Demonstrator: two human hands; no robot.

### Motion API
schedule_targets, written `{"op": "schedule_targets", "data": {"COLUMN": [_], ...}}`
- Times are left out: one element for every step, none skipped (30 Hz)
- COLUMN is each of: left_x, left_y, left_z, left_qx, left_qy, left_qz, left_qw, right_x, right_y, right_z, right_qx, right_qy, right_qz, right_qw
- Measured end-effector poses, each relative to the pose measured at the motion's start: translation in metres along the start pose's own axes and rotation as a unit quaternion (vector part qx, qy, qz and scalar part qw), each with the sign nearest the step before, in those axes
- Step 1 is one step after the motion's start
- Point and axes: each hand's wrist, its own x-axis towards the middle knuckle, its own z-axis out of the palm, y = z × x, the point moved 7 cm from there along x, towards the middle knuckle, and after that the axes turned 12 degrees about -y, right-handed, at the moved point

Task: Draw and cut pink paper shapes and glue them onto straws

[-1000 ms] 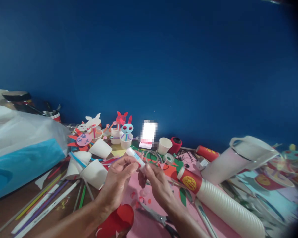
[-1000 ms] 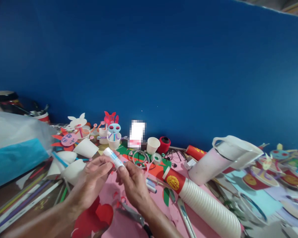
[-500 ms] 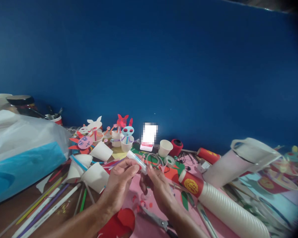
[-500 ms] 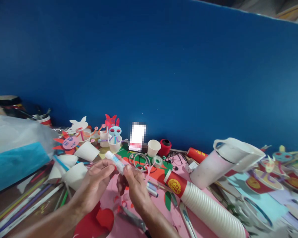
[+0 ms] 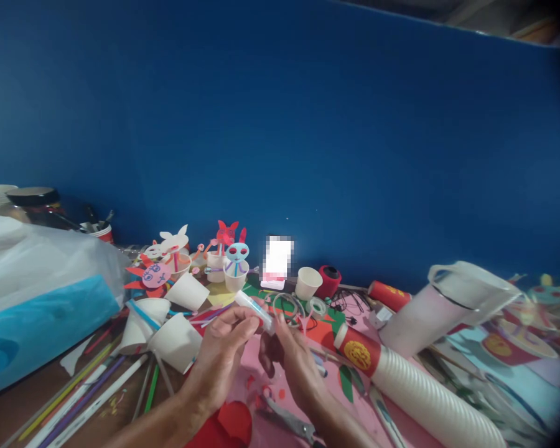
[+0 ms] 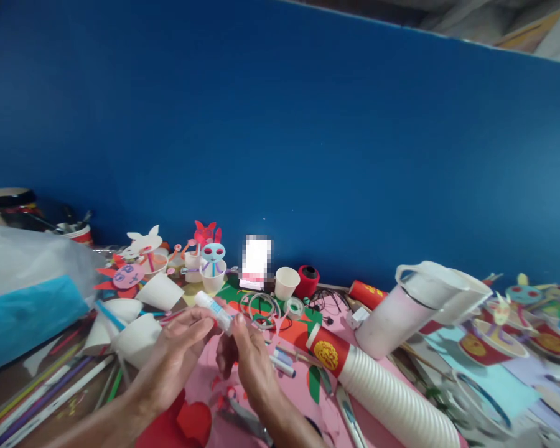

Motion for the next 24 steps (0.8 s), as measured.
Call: {"op": "schedule_targets", "data": {"left_x": [0.000,0.000,0.001,0.001,0.001,0.001,0.002,0.001,0.001,0.001,0.001,0.001,0.002,0.002,0.003,0.003,0.003,0.003,0.004,0.004,0.005,0.005,0.004,0.004], "left_y": [0.000,0.000,0.000,0.000,0.000,0.000,-0.001,-0.001,-0.002,-0.002,-0.004,-0.005,-0.008,-0.010,-0.012,-0.014,-0.014,-0.015,-0.014,-0.014,-0.013,-0.012,-0.011,-0.010], "left_z": [0.001,0.001,0.000,-0.002,-0.003,-0.004,-0.006,-0.008,-0.011,-0.013,-0.015,-0.016,-0.018,-0.019,-0.021,-0.023,-0.026,-0.028,-0.028,-0.029,-0.028,-0.028,-0.027,-0.026], "left_qx": [0.002,0.005,0.009,0.015,0.023,0.033,0.045,0.058,0.071,0.084,0.093,0.101,0.108,0.114,0.119,0.122,0.124,0.122,0.119,0.114,0.110,0.106,0.102,0.098], "left_qy": [-0.004,-0.005,0.000,0.006,0.012,0.017,0.025,0.034,0.045,0.053,0.057,0.057,0.055,0.054,0.059,0.067,0.079,0.089,0.095,0.099,0.101,0.101,0.101,0.102], "left_qz": [0.001,0.004,0.009,0.011,0.010,0.004,-0.002,-0.008,-0.015,-0.022,-0.031,-0.044,-0.060,-0.076,-0.091,-0.102,-0.110,-0.116,-0.120,-0.123,-0.125,-0.125,-0.127,-0.129], "left_qw": [1.000,1.000,1.000,1.000,1.000,0.999,0.999,0.998,0.996,0.995,0.993,0.992,0.991,0.989,0.987,0.985,0.983,0.982,0.981,0.981,0.981,0.981,0.981,0.981], "right_x": [0.000,0.000,-0.001,0.000,0.000,0.001,0.001,0.000,-0.001,-0.002,-0.004,-0.007,-0.010,-0.014,-0.019,-0.023,-0.027,-0.030,-0.033,-0.034,-0.035,-0.035,-0.035,-0.035], "right_y": [-0.002,-0.004,-0.005,-0.005,-0.004,-0.004,-0.004,-0.006,-0.009,-0.014,-0.020,-0.027,-0.036,-0.045,-0.054,-0.061,-0.067,-0.071,-0.074,-0.075,-0.076,-0.076,-0.076,-0.076], "right_z": [-0.001,-0.003,-0.004,-0.006,-0.009,-0.012,-0.016,-0.021,-0.026,-0.033,-0.040,-0.046,-0.052,-0.059,-0.063,-0.067,-0.068,-0.068,-0.066,-0.063,-0.059,-0.054,-0.049,-0.044], "right_qx": [-0.012,-0.028,-0.040,-0.045,-0.043,-0.037,-0.029,-0.018,-0.006,0.005,0.019,0.032,0.044,0.048,0.044,0.034,0.019,-0.002,-0.028,-0.059,-0.093,-0.131,-0.172,-0.213], "right_qy": [0.011,0.024,0.039,0.053,0.067,0.084,0.104,0.124,0.145,0.164,0.182,0.191,0.198,0.207,0.213,0.217,0.217,0.213,0.207,0.199,0.189,0.178,0.167,0.156], "right_qz": [-0.018,-0.042,-0.062,-0.075,-0.080,-0.083,-0.086,-0.092,-0.099,-0.110,-0.124,-0.138,-0.170,-0.202,-0.228,-0.251,-0.267,-0.272,-0.273,-0.269,-0.263,-0.259,-0.258,-0.261], "right_qw": [1.000,0.998,0.997,0.995,0.994,0.992,0.990,0.988,0.984,0.980,0.975,0.971,0.964,0.956,0.949,0.943,0.939,0.939,0.939,0.940,0.942,0.940,0.936,0.929]}}
